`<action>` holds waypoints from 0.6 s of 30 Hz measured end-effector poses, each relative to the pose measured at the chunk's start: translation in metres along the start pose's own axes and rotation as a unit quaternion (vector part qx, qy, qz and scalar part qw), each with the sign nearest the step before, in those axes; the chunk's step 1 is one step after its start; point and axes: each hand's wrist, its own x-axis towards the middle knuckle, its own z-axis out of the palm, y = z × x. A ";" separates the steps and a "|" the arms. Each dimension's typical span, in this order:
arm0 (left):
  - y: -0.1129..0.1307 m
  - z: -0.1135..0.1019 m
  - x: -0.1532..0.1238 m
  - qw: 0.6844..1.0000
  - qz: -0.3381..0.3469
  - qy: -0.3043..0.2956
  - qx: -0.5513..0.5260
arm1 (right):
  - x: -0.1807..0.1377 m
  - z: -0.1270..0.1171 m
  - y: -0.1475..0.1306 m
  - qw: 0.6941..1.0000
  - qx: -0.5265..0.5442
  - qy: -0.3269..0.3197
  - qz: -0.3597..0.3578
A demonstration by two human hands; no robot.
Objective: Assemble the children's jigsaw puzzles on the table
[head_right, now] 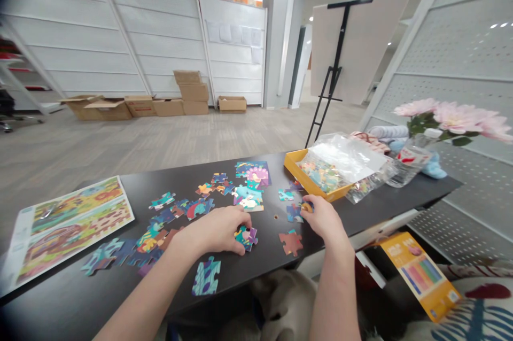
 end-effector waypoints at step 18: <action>-0.099 -0.046 -0.117 0.973 -0.207 0.079 -0.065 | 0.023 0.016 0.005 0.996 -0.085 0.001 -0.009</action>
